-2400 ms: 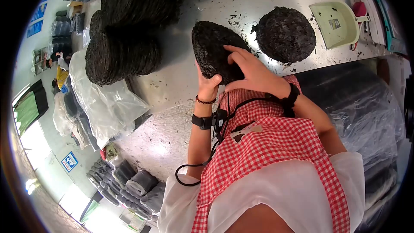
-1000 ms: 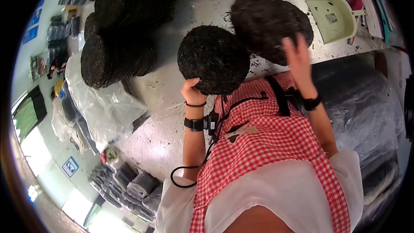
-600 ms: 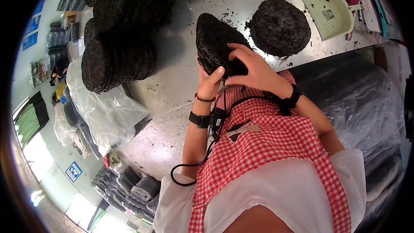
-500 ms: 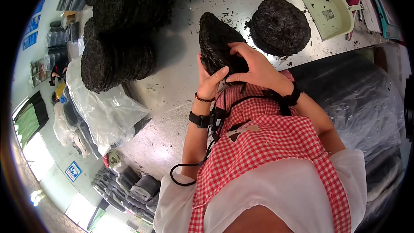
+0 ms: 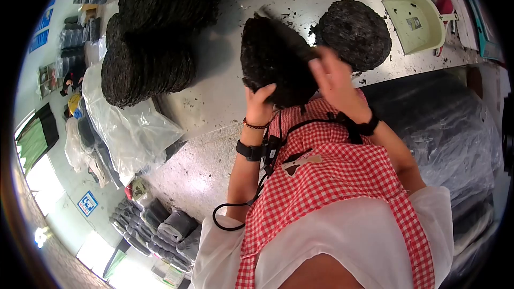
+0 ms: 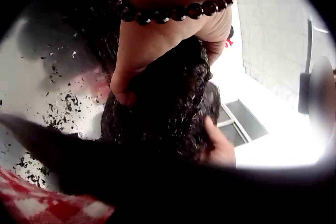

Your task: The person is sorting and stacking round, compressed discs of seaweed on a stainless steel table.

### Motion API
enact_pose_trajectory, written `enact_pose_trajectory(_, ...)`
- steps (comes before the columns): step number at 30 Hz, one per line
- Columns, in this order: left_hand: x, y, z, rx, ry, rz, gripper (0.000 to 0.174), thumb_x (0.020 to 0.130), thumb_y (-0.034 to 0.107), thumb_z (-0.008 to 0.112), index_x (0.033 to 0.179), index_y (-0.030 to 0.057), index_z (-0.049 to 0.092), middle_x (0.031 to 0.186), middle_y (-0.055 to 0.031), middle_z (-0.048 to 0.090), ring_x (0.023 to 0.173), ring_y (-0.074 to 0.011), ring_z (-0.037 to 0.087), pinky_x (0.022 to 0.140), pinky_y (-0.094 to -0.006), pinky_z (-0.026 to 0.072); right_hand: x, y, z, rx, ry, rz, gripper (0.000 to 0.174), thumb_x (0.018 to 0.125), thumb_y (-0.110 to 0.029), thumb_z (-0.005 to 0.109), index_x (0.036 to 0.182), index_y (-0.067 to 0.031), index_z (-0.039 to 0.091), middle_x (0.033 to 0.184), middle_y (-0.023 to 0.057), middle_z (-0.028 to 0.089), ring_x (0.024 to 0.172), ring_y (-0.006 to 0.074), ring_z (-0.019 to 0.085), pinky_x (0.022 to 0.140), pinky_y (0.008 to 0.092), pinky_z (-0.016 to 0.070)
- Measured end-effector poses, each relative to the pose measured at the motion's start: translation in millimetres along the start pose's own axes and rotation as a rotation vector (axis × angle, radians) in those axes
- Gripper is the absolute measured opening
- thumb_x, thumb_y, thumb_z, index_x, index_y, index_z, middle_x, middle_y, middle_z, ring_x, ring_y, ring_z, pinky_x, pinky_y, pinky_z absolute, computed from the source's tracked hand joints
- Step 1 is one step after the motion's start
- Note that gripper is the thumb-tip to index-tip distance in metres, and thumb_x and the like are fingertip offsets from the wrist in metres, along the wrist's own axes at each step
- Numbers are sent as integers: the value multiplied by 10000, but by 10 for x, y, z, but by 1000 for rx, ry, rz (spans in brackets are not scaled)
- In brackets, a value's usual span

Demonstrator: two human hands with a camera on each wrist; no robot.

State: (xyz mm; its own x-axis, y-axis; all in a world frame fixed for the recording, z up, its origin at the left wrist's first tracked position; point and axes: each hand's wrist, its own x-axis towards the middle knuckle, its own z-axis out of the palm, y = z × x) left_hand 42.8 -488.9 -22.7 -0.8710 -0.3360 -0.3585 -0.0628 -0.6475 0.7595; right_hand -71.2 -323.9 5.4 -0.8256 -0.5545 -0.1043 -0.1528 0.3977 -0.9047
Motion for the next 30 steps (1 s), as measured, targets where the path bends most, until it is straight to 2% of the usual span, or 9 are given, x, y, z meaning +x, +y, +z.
enact_pose_trajectory(3, -54, 54, -269, -213, 121, -41, 502, 727, 71, 486, 1225, 11, 479, 1214, -146, 523, 1105, -327, 510, 946, -443, 425, 63, 340, -392, -63, 627, -91, 349, 938, -267, 478, 1118, 32, 497, 892, 119, 601, 724, 200, 581, 647, 335, 470)
enact_pose_trajectory(5, -81, 47, -509, -385, 160, -50, 526, 714, 113, 479, 1228, -2, 474, 1231, -159, 514, 1104, -345, 508, 955, -475, 412, 95, 768, -799, 390, 502, 149, 460, 940, -280, 490, 1245, 57, 416, 1014, 89, 577, 898, 119, 526, 778, 267, 445)
enact_pose_trajectory(8, -118, 82, -528, -528, 122, -30, 515, 697, 68, 485, 1207, -3, 491, 1180, -148, 543, 1073, -331, 525, 936, -445, 436, 170, 1561, -1083, -192, 624, 206, 502, 909, -285, 534, 1240, 69, 405, 1122, 195, 554, 1019, 270, 546, 876, 333, 423)
enact_pose_trajectory(10, -106, 63, -497, -518, 124, -16, 526, 690, 66, 487, 1212, -4, 488, 1187, -150, 540, 1076, -334, 524, 939, -446, 435, 193, 1266, -1028, -547, 600, -203, 478, 879, -239, 571, 1225, 56, 425, 1164, 225, 527, 1069, 348, 521, 908, 371, 406)
enact_pose_trajectory(13, -84, 39, -476, -466, 62, -16, 545, 701, 67, 513, 1239, -4, 462, 1215, -149, 522, 1106, -327, 507, 959, -441, 419, 158, 536, -494, -151, 263, -182, 415, 813, -202, 627, 1163, -3, 525, 1153, 215, 542, 1083, 335, 525, 921, 365, 415)
enact_pose_trajectory(18, -105, -18, -252, -148, -95, -10, 672, 768, 94, 636, 1348, 21, 305, 1299, -123, 445, 1215, -284, 419, 1041, -411, 325, -38, -78, 225, -187, -384, -292, 1036, 636, -538, 726, 1388, -31, 224, 1430, 268, 166, 1338, 421, 148, 1066, 499, 188)
enact_pose_trajectory(24, -44, -62, -323, -110, -66, -50, 622, 749, 49, 588, 1319, 2, 341, 1276, -149, 464, 1172, -317, 460, 1009, -435, 371, 5, 157, 16, 16, -216, -383, 702, 771, -318, 676, 1302, 5, 348, 1317, 253, 377, 1229, 347, 398, 985, 382, 362)
enact_pose_trajectory(28, -37, 49, -380, -362, 69, -79, 549, 704, 51, 480, 1248, -15, 439, 1218, -179, 517, 1127, -346, 492, 988, -460, 392, 27, 506, -549, 236, 383, 92, 312, 821, -188, 611, 1029, 43, 574, 934, 166, 633, 782, 216, 626, 714, 328, 501)
enact_pose_trajectory(30, -27, 68, -374, -420, 90, -3, 545, 700, 66, 484, 1238, -15, 446, 1219, -170, 519, 1113, -343, 500, 973, -457, 403, 107, 827, -905, 679, 401, 246, 458, 809, -194, 673, 1127, 80, 488, 1035, 151, 608, 881, 176, 602, 745, 293, 497)
